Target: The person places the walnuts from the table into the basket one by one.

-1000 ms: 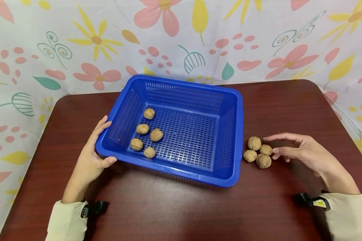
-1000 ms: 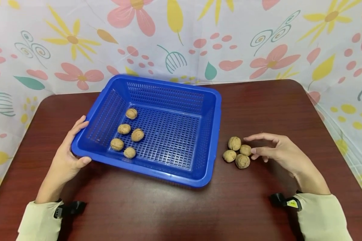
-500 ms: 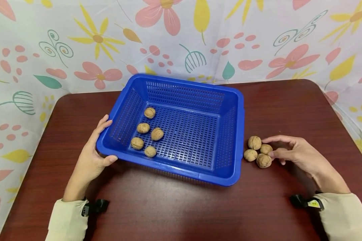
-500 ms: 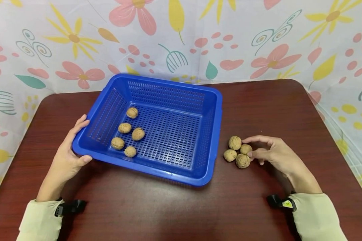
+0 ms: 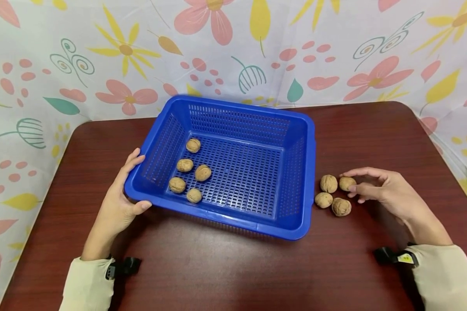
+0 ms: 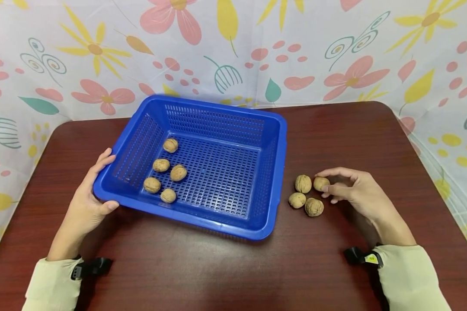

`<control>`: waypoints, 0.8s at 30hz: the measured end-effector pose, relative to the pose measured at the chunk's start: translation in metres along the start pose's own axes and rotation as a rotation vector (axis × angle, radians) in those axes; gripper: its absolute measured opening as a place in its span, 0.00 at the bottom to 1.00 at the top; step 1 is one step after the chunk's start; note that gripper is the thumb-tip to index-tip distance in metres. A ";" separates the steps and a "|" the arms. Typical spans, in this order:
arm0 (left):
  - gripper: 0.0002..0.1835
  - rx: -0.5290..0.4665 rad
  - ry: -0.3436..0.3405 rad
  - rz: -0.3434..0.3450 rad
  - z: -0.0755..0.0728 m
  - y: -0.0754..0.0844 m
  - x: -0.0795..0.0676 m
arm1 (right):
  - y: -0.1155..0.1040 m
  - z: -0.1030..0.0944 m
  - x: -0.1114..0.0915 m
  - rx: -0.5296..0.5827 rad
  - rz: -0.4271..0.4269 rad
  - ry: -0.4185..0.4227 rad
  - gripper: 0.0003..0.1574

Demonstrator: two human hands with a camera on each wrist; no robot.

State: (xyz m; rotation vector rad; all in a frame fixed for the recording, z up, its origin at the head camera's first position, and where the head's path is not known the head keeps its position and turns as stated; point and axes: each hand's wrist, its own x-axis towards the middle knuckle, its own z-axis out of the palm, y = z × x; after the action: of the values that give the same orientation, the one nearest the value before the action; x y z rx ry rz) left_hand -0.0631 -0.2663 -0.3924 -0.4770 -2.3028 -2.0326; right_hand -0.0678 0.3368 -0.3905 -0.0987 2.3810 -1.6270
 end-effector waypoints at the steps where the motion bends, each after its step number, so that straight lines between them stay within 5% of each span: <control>1: 0.53 0.000 0.000 0.000 0.000 0.000 0.000 | -0.003 -0.001 0.001 0.034 -0.010 0.003 0.20; 8: 0.54 0.009 0.005 0.019 0.000 -0.001 0.001 | -0.056 -0.002 0.012 0.072 -0.058 0.069 0.20; 13: 0.54 0.017 0.011 0.026 0.000 -0.002 0.000 | -0.106 0.007 0.030 0.024 -0.109 0.036 0.22; 20: 0.54 0.038 0.014 0.030 -0.001 -0.002 -0.001 | -0.173 0.044 0.063 -0.018 -0.140 -0.076 0.20; 24: 0.55 0.039 0.021 0.036 -0.001 -0.001 0.000 | -0.192 0.072 0.089 -0.033 -0.148 -0.159 0.18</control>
State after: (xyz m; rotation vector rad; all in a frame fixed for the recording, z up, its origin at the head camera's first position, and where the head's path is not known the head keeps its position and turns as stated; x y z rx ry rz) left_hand -0.0636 -0.2674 -0.3936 -0.4889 -2.3001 -1.9635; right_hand -0.1530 0.1822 -0.2527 -0.4040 2.3268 -1.5774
